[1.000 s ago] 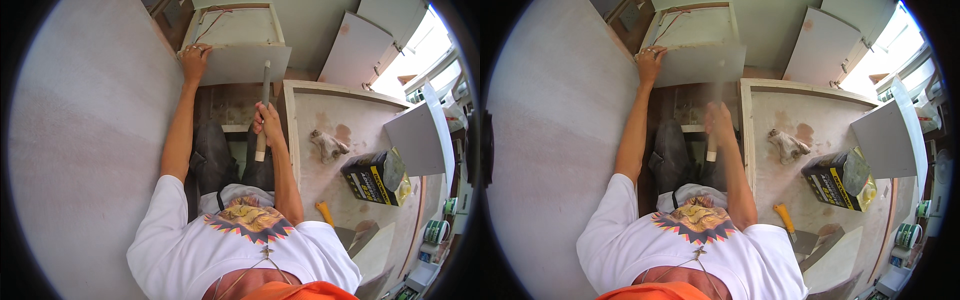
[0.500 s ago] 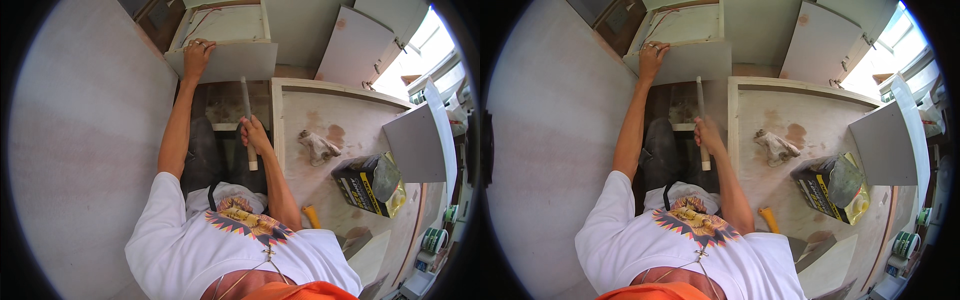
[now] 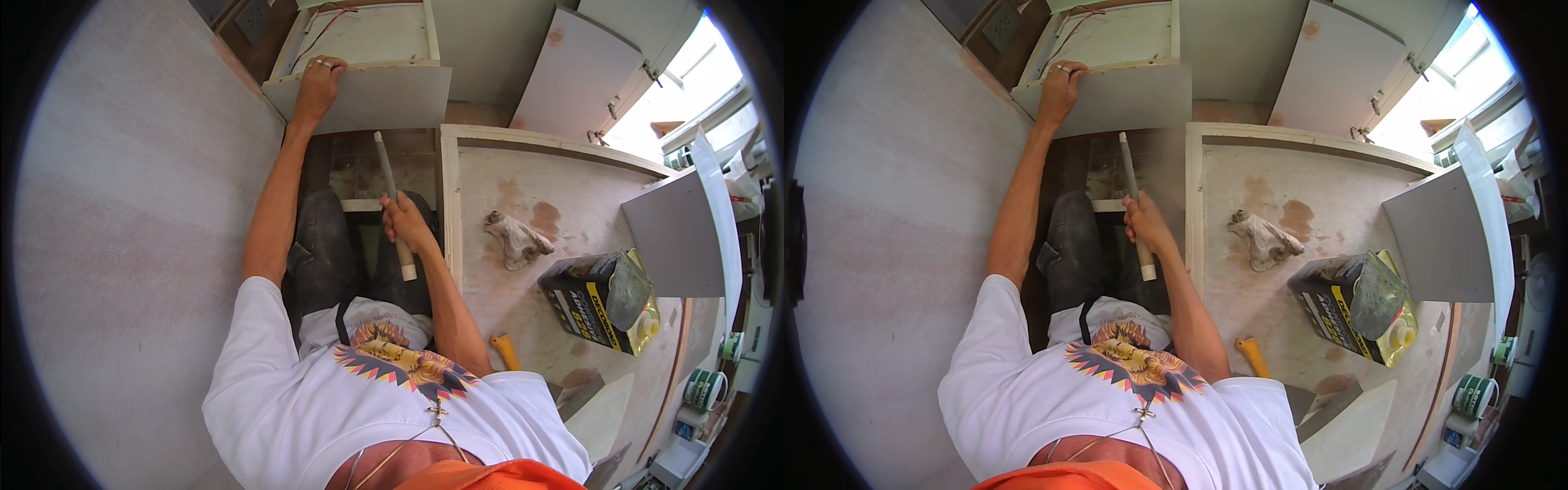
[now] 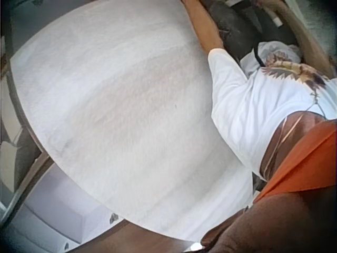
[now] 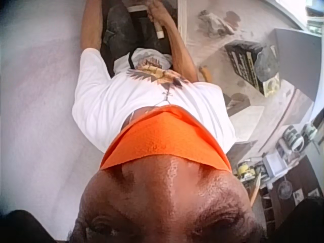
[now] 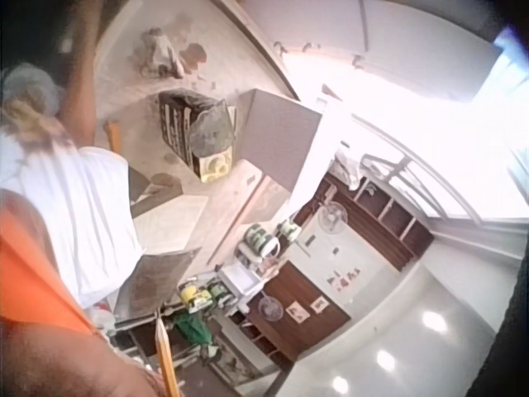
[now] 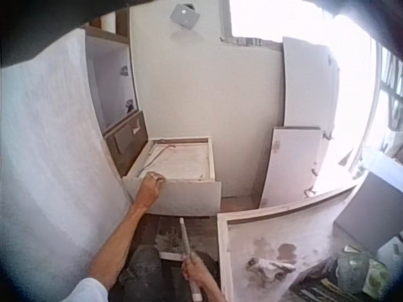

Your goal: The person handles a white cabinet panel, positions it into a cabinet frame, and secures it using a hammer and nails. The person also wipes the panel with a cloth and uses a utility knife to trim edges. The task occurs in a workshop with tools and materials visible on the workbench.

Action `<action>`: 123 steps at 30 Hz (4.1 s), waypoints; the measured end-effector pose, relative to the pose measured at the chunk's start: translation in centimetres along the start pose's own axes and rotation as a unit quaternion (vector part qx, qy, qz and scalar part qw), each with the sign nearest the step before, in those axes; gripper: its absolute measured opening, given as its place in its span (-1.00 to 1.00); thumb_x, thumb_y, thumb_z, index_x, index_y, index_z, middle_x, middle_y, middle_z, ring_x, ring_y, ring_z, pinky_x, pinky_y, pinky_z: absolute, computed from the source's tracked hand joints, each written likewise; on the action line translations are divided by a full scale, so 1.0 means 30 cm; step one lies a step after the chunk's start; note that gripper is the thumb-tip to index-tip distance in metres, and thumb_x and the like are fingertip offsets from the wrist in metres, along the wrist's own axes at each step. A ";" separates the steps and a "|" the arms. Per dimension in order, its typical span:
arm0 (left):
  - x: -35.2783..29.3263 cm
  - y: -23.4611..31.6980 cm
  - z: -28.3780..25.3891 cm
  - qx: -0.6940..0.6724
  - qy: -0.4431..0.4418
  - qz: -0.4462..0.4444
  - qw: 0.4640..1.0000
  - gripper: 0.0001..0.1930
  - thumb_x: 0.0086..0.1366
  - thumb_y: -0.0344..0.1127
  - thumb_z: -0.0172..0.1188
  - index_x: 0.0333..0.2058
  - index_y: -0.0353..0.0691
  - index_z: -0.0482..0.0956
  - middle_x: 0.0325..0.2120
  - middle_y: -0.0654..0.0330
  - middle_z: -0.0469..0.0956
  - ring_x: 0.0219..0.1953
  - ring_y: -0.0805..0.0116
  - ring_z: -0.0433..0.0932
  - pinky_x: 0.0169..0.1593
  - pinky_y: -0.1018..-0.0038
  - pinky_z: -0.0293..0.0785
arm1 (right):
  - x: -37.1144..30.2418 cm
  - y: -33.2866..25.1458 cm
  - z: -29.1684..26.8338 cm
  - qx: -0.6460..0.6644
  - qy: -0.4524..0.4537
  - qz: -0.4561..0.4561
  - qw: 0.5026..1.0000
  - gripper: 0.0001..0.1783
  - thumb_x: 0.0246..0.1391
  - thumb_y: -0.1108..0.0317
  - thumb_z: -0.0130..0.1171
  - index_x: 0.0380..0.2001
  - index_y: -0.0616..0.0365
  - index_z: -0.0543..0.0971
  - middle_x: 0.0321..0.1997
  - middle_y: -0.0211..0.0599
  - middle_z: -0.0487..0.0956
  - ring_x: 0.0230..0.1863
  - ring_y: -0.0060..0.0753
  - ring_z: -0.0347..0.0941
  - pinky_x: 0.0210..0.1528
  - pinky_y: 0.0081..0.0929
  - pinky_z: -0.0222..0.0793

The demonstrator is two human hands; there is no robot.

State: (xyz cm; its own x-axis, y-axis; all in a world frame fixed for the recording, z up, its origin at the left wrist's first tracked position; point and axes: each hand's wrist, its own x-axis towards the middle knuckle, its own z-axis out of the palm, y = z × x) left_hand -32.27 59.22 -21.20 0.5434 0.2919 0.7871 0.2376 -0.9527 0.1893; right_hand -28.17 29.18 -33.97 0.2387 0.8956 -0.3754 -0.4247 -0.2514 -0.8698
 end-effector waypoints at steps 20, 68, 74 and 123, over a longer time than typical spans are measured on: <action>-0.053 0.706 0.218 -0.324 -0.212 -0.070 0.919 -0.84 0.37 -0.38 0.18 -0.18 -0.28 0.69 -0.27 0.04 0.60 -0.19 0.05 0.57 -0.04 0.24 0.48 | 0.001 0.023 0.043 -0.146 -0.002 -0.013 0.989 -0.58 0.42 0.28 -0.04 0.20 0.33 0.33 -0.46 -0.18 0.51 -0.66 -0.47 0.40 -0.64 -0.39 0.36; -0.053 0.225 0.082 -0.284 -0.231 -0.226 0.903 -0.75 0.47 -0.42 0.04 -0.02 -0.29 0.66 -0.30 0.23 0.66 -0.25 0.46 0.60 -0.07 0.52 0.53 | 0.010 0.006 0.074 -0.168 -0.005 0.005 0.986 -0.75 0.43 0.26 -0.05 -0.08 0.26 0.38 -0.60 -0.30 0.41 -0.71 -0.43 0.38 -0.67 -0.36 0.32; 0.038 0.178 0.026 -0.142 -0.094 -0.197 0.965 -0.80 0.39 -0.35 0.20 -0.12 -0.29 0.72 -0.33 0.17 0.69 -0.31 0.44 0.64 -0.17 0.50 0.54 | 0.015 0.011 0.073 -0.156 0.000 0.013 0.988 -0.75 0.43 0.24 -0.02 -0.04 0.22 0.40 -0.58 -0.38 0.38 -0.72 -0.49 0.33 -0.67 -0.40 0.28; -0.064 0.145 0.017 -0.114 0.007 -0.206 0.972 -0.71 0.46 -0.24 0.03 -0.28 -0.33 0.62 -0.42 0.02 0.58 -0.34 0.09 0.58 -0.18 0.25 0.49 | 0.018 0.002 0.041 -0.154 0.035 -0.020 0.987 -0.70 0.43 0.18 -0.03 -0.08 0.24 0.40 -0.58 -0.42 0.37 -0.70 -0.52 0.32 -0.68 -0.45 0.26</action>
State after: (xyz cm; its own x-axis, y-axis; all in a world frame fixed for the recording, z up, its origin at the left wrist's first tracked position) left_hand -31.88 54.55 -22.17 0.4285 0.6532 0.6243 0.2474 -0.7493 0.6142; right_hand -29.15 30.10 -33.84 0.3146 0.8821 -0.3505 -0.1297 -0.3258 -0.9365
